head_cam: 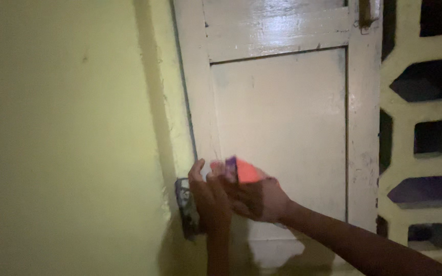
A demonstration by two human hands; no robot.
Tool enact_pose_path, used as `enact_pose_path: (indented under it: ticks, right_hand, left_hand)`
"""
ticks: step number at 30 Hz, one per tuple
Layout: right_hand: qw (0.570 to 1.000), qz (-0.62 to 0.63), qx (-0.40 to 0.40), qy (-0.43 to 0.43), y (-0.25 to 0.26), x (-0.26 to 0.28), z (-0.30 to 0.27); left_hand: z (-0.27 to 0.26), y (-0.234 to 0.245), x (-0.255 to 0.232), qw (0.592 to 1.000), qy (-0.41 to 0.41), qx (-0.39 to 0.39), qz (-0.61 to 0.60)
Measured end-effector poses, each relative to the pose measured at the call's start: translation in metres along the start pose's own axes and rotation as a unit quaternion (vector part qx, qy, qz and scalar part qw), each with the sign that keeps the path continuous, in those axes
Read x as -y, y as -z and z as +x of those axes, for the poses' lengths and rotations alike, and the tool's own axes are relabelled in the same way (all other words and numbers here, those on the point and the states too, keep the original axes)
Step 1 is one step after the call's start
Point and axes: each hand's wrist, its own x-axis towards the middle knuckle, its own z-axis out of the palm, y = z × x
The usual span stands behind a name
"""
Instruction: The person wipes a white wooden door with a multi-colored cloth, moving the cloth across the door surface in repeated strokes. The person uses both hands to hold and maneuver the cloth while cleaning the door.
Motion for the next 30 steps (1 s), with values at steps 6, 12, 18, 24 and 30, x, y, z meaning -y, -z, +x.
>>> enact_pose_path:
  ticks: [6,12,18,24,30]
  right_hand:
    - [0.951,-0.127,-0.078,0.270,-0.007,-0.016,0.002]
    - [0.967,-0.224,0.075,0.100,0.072,0.005,0.045]
    - [0.953,-0.212,-0.184,0.116,0.096,0.003,0.079]
    - [0.906,-0.270,-0.282,0.163,0.038,0.052,0.049]
    - [0.997,-0.050,0.044,-0.028,-0.002,0.086,-0.004]
  left_hand:
    - [0.022,0.018,-0.007,0.996,0.067,0.054,0.011]
    - [0.037,0.037,-0.013,0.981,0.159,0.033,-0.102]
    - [0.039,0.031,0.000,0.979,0.148,-0.002,-0.142]
    - [0.039,0.032,-0.014,0.983,0.140,0.005,-0.118]
    - [0.029,0.038,-0.029,0.996,0.077,0.051,0.015]
